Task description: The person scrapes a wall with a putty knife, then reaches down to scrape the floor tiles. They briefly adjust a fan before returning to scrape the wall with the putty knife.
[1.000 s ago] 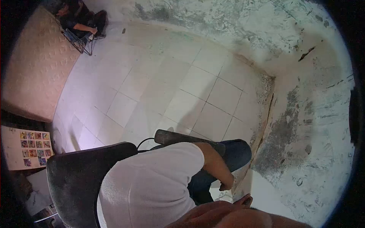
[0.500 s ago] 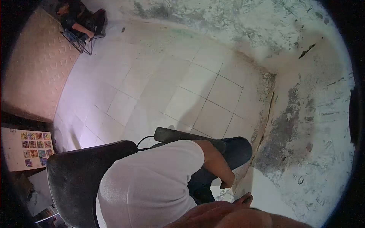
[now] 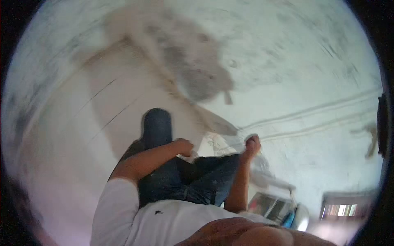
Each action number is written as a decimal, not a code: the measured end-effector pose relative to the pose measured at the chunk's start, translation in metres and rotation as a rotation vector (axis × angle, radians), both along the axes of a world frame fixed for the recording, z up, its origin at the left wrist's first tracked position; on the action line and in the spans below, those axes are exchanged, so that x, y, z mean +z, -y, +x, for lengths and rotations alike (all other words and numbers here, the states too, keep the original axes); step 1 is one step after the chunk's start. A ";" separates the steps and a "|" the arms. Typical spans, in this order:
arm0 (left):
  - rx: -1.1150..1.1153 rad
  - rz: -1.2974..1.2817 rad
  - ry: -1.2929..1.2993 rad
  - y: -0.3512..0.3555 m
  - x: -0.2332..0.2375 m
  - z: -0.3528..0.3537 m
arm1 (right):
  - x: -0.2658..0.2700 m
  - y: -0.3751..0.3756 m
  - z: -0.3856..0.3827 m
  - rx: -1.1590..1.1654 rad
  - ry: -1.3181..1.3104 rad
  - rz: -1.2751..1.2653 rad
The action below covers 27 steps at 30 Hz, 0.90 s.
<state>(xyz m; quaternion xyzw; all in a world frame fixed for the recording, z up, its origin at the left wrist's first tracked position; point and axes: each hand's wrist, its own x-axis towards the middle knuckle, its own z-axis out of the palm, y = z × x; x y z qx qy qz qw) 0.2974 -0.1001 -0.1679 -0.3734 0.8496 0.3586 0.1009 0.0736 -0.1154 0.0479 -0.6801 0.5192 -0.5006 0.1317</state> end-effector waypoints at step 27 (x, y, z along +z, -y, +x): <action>0.041 0.240 0.066 0.021 0.054 0.007 | 0.385 0.082 -0.067 0.568 0.211 -0.599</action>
